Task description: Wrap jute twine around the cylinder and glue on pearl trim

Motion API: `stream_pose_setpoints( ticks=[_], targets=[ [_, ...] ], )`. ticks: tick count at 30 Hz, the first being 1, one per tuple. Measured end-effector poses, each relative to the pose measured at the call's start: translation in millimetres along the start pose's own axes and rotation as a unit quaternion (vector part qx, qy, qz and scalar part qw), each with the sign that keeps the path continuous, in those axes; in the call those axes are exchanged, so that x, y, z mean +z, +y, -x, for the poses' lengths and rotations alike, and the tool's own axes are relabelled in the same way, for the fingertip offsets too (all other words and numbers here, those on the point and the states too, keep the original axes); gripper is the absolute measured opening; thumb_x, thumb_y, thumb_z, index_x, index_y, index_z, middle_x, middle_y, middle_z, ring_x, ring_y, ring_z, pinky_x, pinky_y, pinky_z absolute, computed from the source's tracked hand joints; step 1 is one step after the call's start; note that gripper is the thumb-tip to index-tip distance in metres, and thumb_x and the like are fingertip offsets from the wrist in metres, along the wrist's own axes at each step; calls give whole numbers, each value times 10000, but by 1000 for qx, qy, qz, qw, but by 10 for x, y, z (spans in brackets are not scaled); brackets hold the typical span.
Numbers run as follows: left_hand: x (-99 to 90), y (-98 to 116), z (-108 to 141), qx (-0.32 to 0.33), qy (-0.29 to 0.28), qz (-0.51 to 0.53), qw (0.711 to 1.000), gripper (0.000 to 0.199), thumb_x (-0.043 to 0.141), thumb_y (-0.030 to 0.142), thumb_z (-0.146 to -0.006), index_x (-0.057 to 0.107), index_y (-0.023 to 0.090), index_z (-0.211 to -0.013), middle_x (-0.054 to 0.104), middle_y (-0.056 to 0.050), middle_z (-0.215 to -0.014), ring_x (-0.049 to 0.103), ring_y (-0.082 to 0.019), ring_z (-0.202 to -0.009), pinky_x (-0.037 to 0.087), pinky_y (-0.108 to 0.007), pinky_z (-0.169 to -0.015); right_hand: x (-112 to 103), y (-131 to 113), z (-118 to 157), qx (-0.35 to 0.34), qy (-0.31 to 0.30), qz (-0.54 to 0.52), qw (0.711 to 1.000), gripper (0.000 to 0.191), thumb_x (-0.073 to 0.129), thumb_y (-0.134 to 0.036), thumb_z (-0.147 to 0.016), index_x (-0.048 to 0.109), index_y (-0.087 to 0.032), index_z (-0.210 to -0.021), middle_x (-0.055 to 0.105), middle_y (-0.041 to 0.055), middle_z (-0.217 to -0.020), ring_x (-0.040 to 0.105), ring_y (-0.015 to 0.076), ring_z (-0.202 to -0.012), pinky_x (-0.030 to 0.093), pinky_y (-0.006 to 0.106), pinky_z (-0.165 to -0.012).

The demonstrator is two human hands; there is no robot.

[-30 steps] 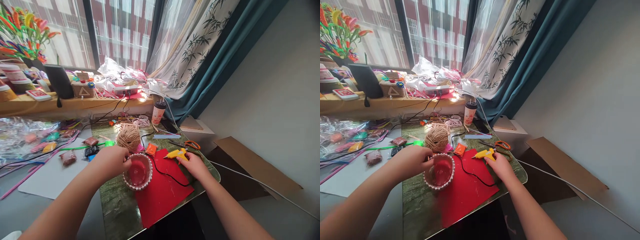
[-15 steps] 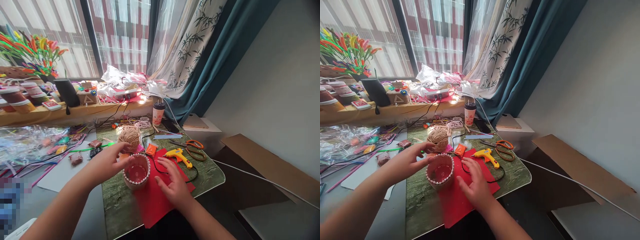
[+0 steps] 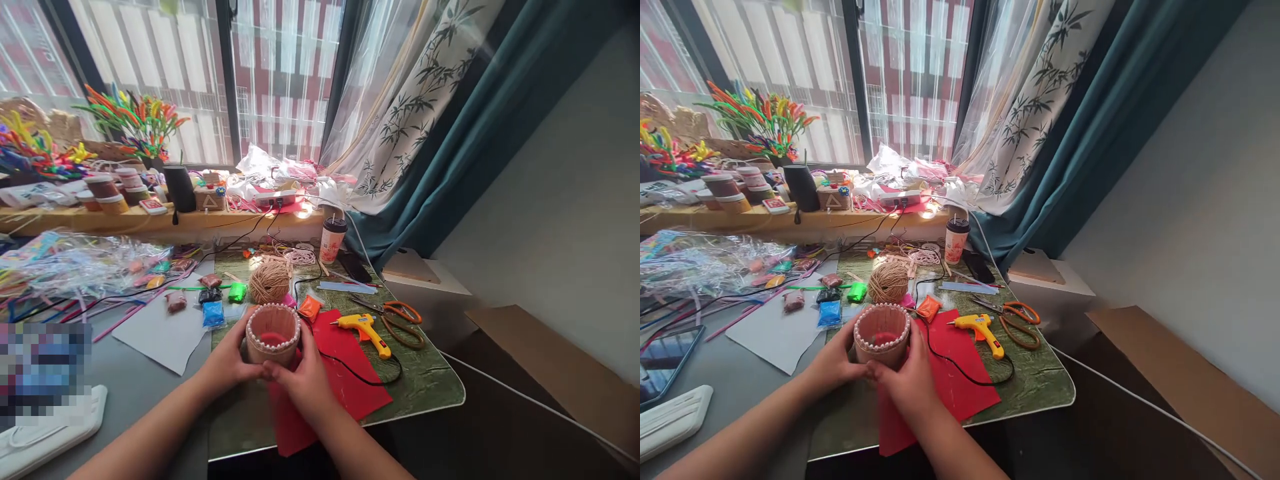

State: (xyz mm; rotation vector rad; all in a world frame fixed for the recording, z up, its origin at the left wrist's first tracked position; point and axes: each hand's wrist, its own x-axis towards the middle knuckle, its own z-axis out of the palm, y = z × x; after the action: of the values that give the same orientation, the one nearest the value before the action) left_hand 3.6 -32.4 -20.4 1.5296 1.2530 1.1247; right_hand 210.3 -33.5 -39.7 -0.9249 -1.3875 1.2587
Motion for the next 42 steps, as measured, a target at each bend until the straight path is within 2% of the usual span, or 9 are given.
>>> stream_pose_setpoints(
  ticks=[4, 7, 10, 13, 22, 30, 33, 38, 42],
  targets=[
    [-59, 65, -112, -70, 46, 164, 983, 1093, 997, 649, -499, 632, 199, -1426, 691, -207, -1446, 567, -499, -1409, 451, -596, -1199, 114, -77, -184, -7, 0, -30, 1000, 864, 791, -618, -888, 449, -265, -1598, 513, 155, -1628, 520, 367, -1483, 427, 542, -1246],
    [-37, 60, -225, -90, 64, 209, 972, 997, 877, 779, -616, 649, 179, -1380, 741, -208, -1359, 640, -470, -1332, 517, -577, -1132, 219, -75, -363, -3, -2, -81, 997, 932, 779, -670, -874, 405, -279, -1633, 476, 137, -1672, 482, 372, -1521, 400, 559, -1267],
    [1, 27, -282, -89, 79, 222, 968, 888, 668, 841, -801, 641, 182, -1395, 760, -190, -1321, 665, -428, -1313, 520, -564, -1132, 320, -41, -472, 9, 0, -126, 992, 991, 767, -685, -877, 337, -281, -1672, 440, 126, -1704, 413, 364, -1577, 367, 565, -1286],
    [-2, -22, -255, -98, 89, 225, 965, 773, 626, 804, -872, 658, 222, -1381, 772, -144, -1313, 644, -387, -1356, 488, -525, -1178, 388, 39, -475, -7, -10, -136, 991, 1045, 773, -696, -867, 277, -305, -1700, 366, 102, -1749, 381, 346, -1600, 370, 539, -1289],
    [-62, -55, -271, -122, 59, 255, 957, 781, 738, 741, -823, 659, 224, -1404, 775, -120, -1335, 672, -398, -1311, 537, -522, -1119, 382, 177, -437, 6, -51, -170, 984, 1128, 801, -722, -827, 201, -372, -1716, 447, 87, -1706, 436, 337, -1573, 413, 542, -1264],
    [-145, -189, -271, -154, 27, 348, 924, 779, 718, 791, -768, 728, 233, -1311, 801, -119, -1279, 660, -431, -1326, 524, -532, -1138, 329, 252, -380, -46, -65, -168, 983, 1130, 801, -722, -827, 192, -365, -1710, 355, 103, -1753, 395, 371, -1591, 409, 558, -1258],
    [-177, -219, -302, -118, 48, 304, 944, 773, 786, 726, -758, 713, 221, -1339, 764, -129, -1360, 618, -439, -1370, 485, -537, -1174, 293, 261, -357, -68, -47, -128, 988, 1105, 849, -622, -834, 218, -361, -1702, 339, 107, -1758, 370, 387, -1599, 387, 578, -1273],
    [-160, -214, -324, -97, 111, 259, 955, 765, 815, 651, -783, 651, 256, -1417, 669, -111, -1505, 533, -411, -1458, 446, -507, -1207, 244, 141, -346, -140, 23, 72, 987, 1042, 898, -436, -815, 304, -369, -1668, 327, 91, -1743, 299, 401, -1618, 259, 615, -1328],
    [-107, -235, -267, -114, 102, 256, 954, 824, 792, 730, -763, 651, 251, -1417, 713, -114, -1442, 593, -416, -1394, 500, -517, -1156, 239, 81, -337, -197, 13, 122, 973, 835, 827, -425, -858, 440, -381, -1597, 403, 80, -1679, 376, 412, -1568, 320, 631, -1293]
  ],
)
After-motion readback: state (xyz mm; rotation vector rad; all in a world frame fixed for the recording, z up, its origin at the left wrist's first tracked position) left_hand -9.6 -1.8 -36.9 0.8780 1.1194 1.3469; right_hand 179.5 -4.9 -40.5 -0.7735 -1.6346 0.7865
